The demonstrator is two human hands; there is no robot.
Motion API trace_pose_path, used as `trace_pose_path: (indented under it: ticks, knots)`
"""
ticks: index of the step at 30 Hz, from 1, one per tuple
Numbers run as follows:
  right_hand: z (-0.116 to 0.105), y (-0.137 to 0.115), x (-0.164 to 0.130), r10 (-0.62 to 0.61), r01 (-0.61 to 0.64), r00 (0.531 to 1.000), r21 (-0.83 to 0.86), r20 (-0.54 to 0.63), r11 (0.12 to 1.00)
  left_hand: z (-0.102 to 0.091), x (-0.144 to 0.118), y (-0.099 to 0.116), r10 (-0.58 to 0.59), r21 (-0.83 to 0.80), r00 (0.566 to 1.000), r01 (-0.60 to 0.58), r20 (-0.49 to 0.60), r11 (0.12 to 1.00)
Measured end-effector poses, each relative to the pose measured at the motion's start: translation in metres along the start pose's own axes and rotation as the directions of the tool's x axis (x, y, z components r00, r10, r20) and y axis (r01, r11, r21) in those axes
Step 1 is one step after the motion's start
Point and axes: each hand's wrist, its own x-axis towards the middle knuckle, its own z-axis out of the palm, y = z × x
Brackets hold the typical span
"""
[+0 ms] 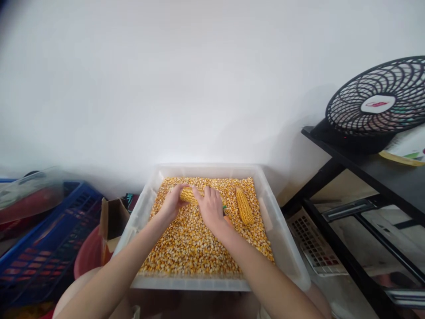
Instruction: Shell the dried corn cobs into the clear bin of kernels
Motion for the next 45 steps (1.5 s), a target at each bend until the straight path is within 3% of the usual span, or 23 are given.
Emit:
trace_pose_path:
  ticks: [4,6,10,16,22,28,31,37,42,45]
  knots:
    - [-0.001,0.004,0.0,0.001,-0.001,0.999,-0.012,-0.039,1.0,-0.001,0.0,0.003,-0.055,-0.071,0.991,0.063,0.119,0.995]
    - [-0.002,0.008,0.0,0.019,-0.02,0.998,-0.019,-0.055,1.0,0.001,-0.001,0.003,-0.023,-0.045,0.986,0.031,0.168,0.998]
    - [-0.004,0.012,0.001,0.027,-0.03,0.997,-0.034,-0.07,0.999,0.004,-0.002,0.003,0.024,0.015,0.984,-0.027,0.178,1.0]
    - [-0.007,0.017,0.003,0.022,-0.025,0.998,-0.044,-0.064,0.999,0.001,-0.001,0.006,0.0,-0.101,0.976,0.023,0.216,0.995]
    - [-0.008,0.021,0.004,0.012,-0.014,0.998,-0.041,-0.062,0.999,-0.006,0.001,0.012,-0.011,0.145,0.979,-0.019,0.202,0.989]
    - [0.0,0.017,0.003,-0.101,0.1,0.995,-0.019,-0.022,0.995,-0.017,0.007,0.017,-0.021,0.378,0.974,-0.067,0.224,0.923]
    - [0.009,0.013,0.001,-0.151,0.151,0.988,-0.005,-0.001,0.988,-0.019,0.012,0.01,-0.076,0.468,0.976,-0.029,0.204,0.883]
    - [0.022,0.011,-0.001,-0.185,0.185,0.982,-0.011,0.025,0.983,-0.022,0.022,0.001,0.018,0.477,0.981,-0.11,0.194,0.872]
    - [0.02,0.016,-0.001,-0.144,0.145,0.989,-0.04,0.023,0.989,-0.023,0.021,0.004,-0.174,0.522,0.974,0.074,0.146,0.85]
    - [0.016,0.018,0.0,-0.13,0.13,0.992,-0.032,0.01,0.991,-0.024,0.015,0.011,-0.208,0.546,0.949,0.047,0.237,0.836]
